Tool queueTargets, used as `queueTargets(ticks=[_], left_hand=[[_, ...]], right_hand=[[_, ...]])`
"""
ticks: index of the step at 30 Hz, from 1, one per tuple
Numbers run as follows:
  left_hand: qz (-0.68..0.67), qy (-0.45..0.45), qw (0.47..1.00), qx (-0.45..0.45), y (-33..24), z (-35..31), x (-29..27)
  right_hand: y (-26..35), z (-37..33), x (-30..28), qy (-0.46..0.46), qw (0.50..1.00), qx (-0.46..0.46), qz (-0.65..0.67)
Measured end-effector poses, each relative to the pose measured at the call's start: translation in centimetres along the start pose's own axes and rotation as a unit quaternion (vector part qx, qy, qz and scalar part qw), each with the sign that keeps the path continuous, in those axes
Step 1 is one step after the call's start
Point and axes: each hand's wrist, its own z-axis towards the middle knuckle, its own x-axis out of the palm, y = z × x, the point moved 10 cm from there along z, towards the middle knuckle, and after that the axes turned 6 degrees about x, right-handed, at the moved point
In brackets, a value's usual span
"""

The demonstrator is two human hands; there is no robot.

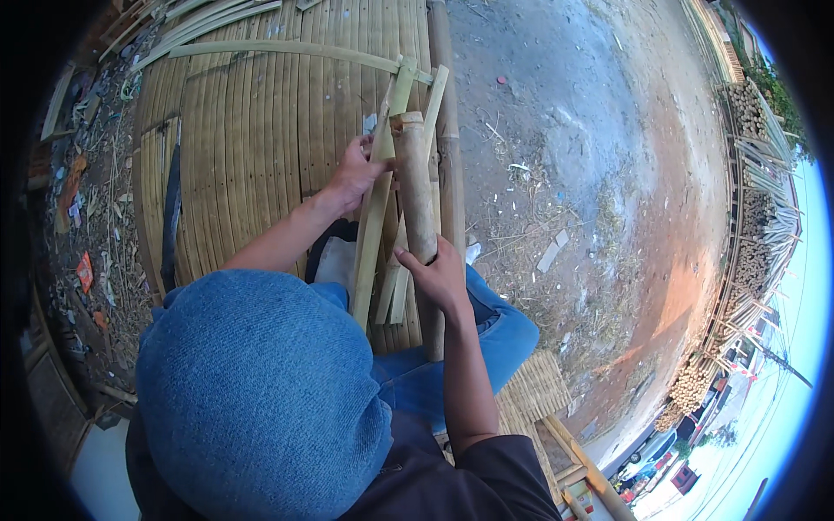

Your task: The person fits thin bamboo strips into a wooden frame and uses a bamboo pole to push the strips into place by hand.

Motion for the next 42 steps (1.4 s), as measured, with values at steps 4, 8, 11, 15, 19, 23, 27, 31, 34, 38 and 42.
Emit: queueTargets(ticks=[4,8,11,15,19,23,27,31,34,38,42], left_hand=[[-0.018,0.088,0.995,-0.041,-0.7,-0.3,2.1],[0.160,0.034,0.985,0.051,-3.2,-0.6,1.8],[0.188,0.074,0.976,0.082,-5.3,-0.4,3.8],[0.277,0.107,0.945,0.137,-11.7,0.9,7.7],[0.427,0.119,0.853,0.275,-18.3,3.9,11.0],[0.495,0.144,0.797,0.316,-24.3,3.7,14.3],[0.554,0.149,0.734,0.363,-24.8,2.0,14.3],[0.574,0.209,0.774,0.165,-19.0,0.6,12.3],[0.541,0.227,0.797,0.142,-14.1,0.4,10.1],[0.537,0.238,0.805,0.082,-9.8,-0.2,8.4],[0.558,0.245,0.792,0.025,-6.6,-1.8,6.3]], right_hand=[[-2.0,1.2,0.3,0.014,0.994,0.002,0.108],[-3.4,1.4,0.1,0.005,0.988,0.021,0.150],[-3.9,1.2,-0.6,-0.006,0.982,0.041,0.186],[-3.9,0.8,-3.5,-0.039,0.962,0.041,0.269],[-2.0,-0.2,-6.9,-0.073,0.939,0.019,0.336],[-2.2,-0.9,-10.6,-0.118,0.942,0.032,0.314],[-0.6,-2.2,-12.5,-0.160,0.949,-0.001,0.272],[-0.1,-2.5,-12.1,-0.184,0.940,-0.013,0.287],[-0.7,-0.6,-10.2,-0.210,0.949,-0.027,0.232],[-0.5,2.3,-7.1,-0.162,0.945,-0.024,0.283],[-0.3,5.6,-6.1,-0.158,0.938,-0.052,0.305]])
